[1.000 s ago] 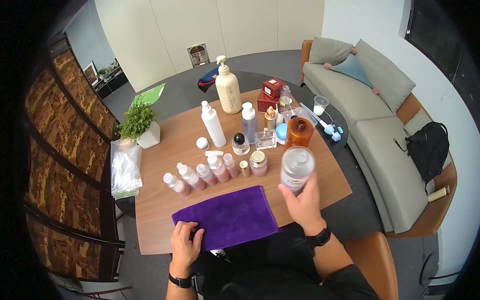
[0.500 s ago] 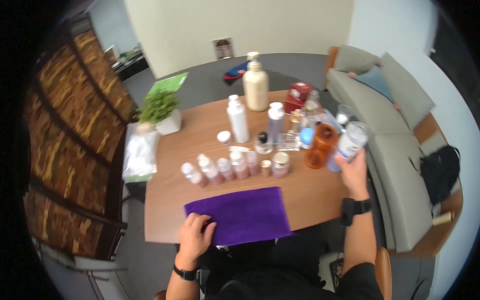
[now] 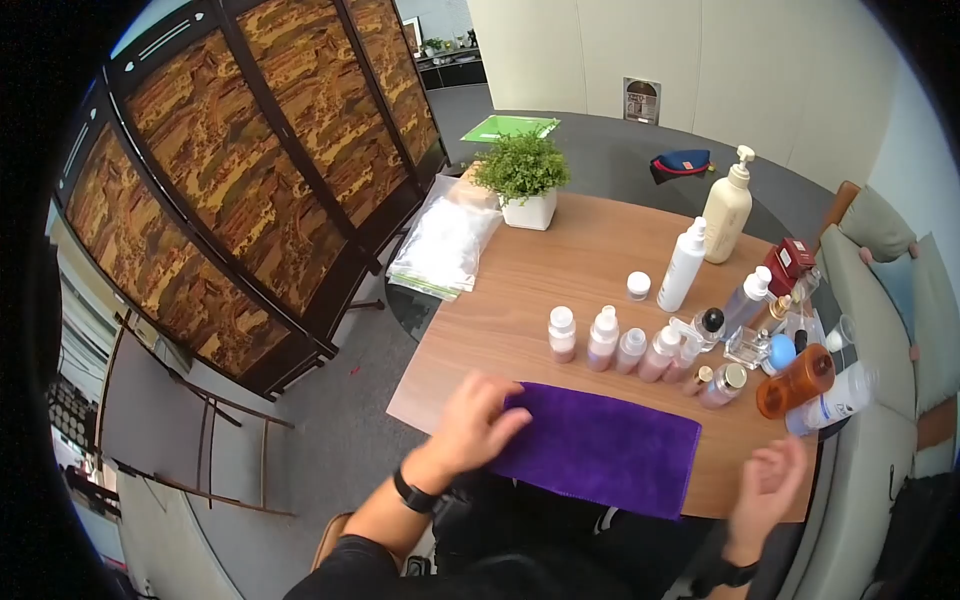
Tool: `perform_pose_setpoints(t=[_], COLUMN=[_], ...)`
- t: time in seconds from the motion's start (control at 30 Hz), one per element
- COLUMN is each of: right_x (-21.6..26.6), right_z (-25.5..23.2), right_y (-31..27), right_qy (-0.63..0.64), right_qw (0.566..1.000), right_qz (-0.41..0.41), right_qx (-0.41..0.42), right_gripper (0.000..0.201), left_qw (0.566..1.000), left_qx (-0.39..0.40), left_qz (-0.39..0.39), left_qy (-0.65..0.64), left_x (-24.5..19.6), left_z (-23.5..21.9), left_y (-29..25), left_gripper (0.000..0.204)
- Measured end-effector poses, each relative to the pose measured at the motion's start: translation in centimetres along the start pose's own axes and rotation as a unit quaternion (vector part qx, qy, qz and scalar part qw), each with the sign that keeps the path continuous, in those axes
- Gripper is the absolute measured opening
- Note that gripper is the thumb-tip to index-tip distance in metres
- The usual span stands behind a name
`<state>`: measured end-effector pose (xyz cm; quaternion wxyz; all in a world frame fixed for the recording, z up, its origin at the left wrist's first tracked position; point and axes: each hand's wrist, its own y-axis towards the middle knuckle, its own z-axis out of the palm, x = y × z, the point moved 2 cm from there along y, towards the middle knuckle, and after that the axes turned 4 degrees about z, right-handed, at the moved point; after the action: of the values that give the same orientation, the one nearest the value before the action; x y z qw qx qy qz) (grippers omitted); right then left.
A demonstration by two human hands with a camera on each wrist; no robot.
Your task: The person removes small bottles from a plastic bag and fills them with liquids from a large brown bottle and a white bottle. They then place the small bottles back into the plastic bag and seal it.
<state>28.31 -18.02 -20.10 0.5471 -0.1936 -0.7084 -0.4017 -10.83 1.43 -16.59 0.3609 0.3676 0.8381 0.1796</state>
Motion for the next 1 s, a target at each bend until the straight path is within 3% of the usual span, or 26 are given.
perform_pose_setpoints(t=[0.03,0.1,0.13,0.17,0.23,0.3,0.33,0.47,0.6,0.67,0.7,0.73,0.8,0.87,0.93,1.0], right_x=[0.3,1.2,1.3,0.7,0.4,1.0,0.6,0.1,0.8,1.1,1.3,1.7,1.8,1.7,2.1,2.4], right_z=[1.7,4.0,5.2,6.1,7.3,7.5,7.3,7.1,7.3,7.5,7.5,7.4,7.6,7.6,7.6,7.1], right_y=[-1.4,-3.1,-3.5,-3.9,-4.1,-3.9,-4.0,-4.0,-3.9,-3.9,-4.0,-4.0,-3.9,-3.9,-3.8,-3.5], right_qy=[0.029,-0.019,-0.01,0.008,-0.06,-0.091,-0.083,-0.049,-0.07,-0.081,-0.082,-0.082,-0.079,-0.081,-0.08,-0.07], right_qw=[0.998,0.985,0.979,0.978,0.97,0.966,0.966,0.971,0.969,0.971,0.971,0.971,0.972,0.971,0.97,0.966], right_qz=[0.023,0.004,-0.007,0.012,0.011,-0.028,-0.022,0.023,-0.001,-0.034,-0.031,-0.038,-0.041,-0.06,-0.064,-0.072], right_qx=[0.056,0.173,0.202,0.21,0.237,0.241,0.244,0.232,0.236,0.222,0.22,0.22,0.219,0.218,0.22,0.239], right_gripper=[0.066,0.064,0.065,0.065,0.063,0.063,0.061,0.054,0.049,0.042,0.042,0.042,0.041,0.041,0.041,0.042], left_qw=[0.998,0.987,0.982,0.977,0.937,0.873,0.837,0.815,0.804,0.827,0.855,0.872,0.896,0.901,0.921,0.957], left_qx=[-0.042,-0.042,-0.071,-0.068,-0.012,-0.113,-0.115,-0.129,-0.148,-0.25,-0.331,-0.354,-0.367,-0.37,-0.298,-0.237], left_qz=[-0.001,-0.063,-0.039,-0.104,-0.345,-0.408,-0.443,-0.449,-0.443,-0.401,-0.34,-0.309,-0.245,-0.131,-0.17,-0.165], left_qy=[0.042,0.144,0.17,0.172,-0.049,-0.241,-0.299,-0.343,-0.368,-0.305,-0.208,-0.138,0.049,0.184,0.182,0.025], left_x=[1.7,5.2,8.7,12.2,16.9,17.6,17.7,19.7,20.9,21.8,21.6,21.2,16.9,13.5,7.7,2.6], left_z=[-0.9,-3.2,-3.6,-3.4,-4.4,-4.8,-4.9,-4.2,-3.5,-4.1,-5.2,-6.6,-11.4,-15.8,-20.2,-23.0], left_y=[0.6,2.8,3.5,3.8,5.9,7.2,7.4,8.6,9.1,9.1,9.3,8.6,7.5,5.7,3.8,2.2], left_gripper=[0.041,0.043,0.047,0.053,0.063,0.064,0.061,0.059,0.062,0.051,0.036,0.03,0.024,0.02,0.018,0.019])
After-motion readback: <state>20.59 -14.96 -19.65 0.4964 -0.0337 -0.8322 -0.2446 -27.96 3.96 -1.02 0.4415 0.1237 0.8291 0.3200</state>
